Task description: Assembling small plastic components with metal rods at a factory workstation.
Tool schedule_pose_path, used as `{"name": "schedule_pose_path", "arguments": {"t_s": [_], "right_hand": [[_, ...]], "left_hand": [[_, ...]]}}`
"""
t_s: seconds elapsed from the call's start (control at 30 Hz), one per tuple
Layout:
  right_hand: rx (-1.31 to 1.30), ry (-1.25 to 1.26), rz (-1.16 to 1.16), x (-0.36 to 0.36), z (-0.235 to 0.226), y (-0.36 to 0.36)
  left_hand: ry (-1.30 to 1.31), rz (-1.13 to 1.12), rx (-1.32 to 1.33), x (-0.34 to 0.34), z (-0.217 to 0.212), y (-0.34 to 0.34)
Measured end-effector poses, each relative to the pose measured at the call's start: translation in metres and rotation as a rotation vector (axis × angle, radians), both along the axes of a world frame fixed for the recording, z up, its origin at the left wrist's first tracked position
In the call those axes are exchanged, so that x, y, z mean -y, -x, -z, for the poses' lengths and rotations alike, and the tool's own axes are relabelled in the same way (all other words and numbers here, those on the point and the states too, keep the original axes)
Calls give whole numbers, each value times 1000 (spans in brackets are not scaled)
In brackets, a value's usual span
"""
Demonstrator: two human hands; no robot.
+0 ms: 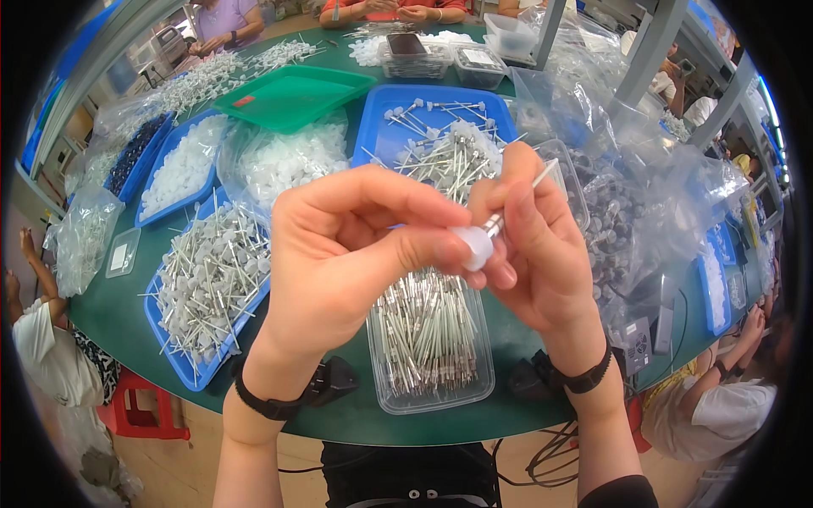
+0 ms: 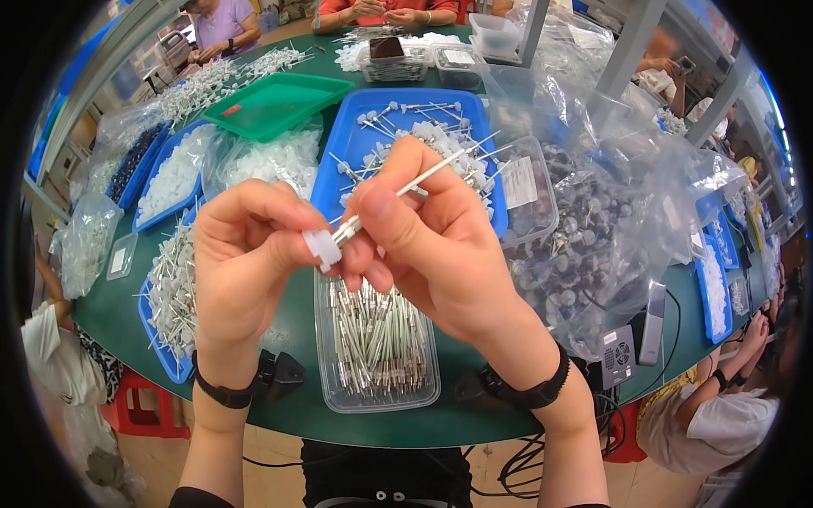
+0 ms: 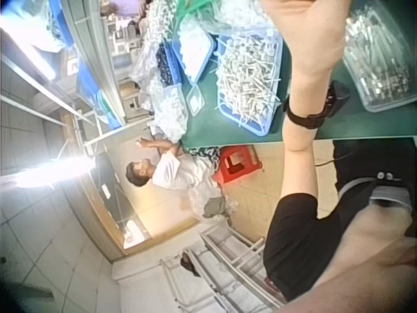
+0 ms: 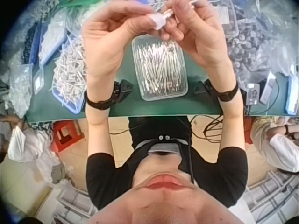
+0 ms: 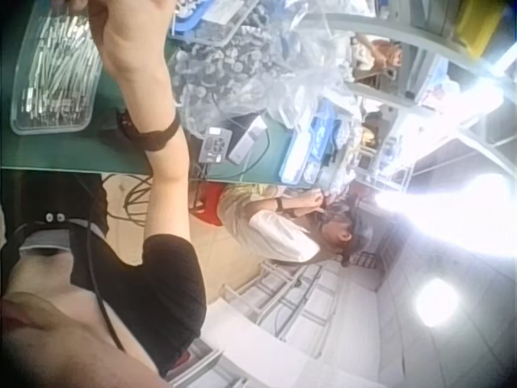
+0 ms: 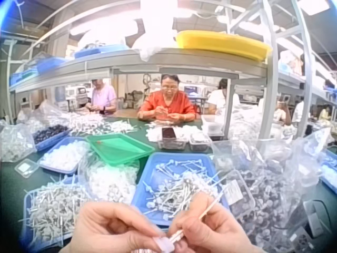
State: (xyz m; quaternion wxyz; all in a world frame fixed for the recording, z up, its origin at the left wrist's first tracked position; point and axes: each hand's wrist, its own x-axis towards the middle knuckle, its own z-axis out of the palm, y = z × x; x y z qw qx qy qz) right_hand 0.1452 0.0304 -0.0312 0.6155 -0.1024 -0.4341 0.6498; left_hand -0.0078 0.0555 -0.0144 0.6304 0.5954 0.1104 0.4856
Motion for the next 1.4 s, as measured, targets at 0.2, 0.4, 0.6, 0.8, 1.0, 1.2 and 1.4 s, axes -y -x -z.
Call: {"name": "schedule_pose_path", "arguments": {"t_s": [0.2, 0.4, 0.6, 0.8, 1.0, 1.2, 1.4], "right_hand": [[341, 99, 373, -29, 12, -27], [1265, -306, 979, -45, 38, -34], [1558, -666, 587, -15, 24, -11], [1816, -644, 96, 18, 51, 20], [1889, -678, 36, 19, 45, 23], [1874, -675, 6, 26, 43, 17], [1964, -682, -3, 28, 41, 21]], "left_hand": [[-82, -266, -320, -59, 26, 6], [-387, -791, -1230, -124, 107, 61], [-269, -665, -1302, -125, 102, 59], [-449, -766, -1425, -126, 106, 54], [-379, -827, -1256, -112, 85, 60], [-329, -724, -875, -80, 38, 37], [-537, -850, -914, -68, 32, 40]]}}
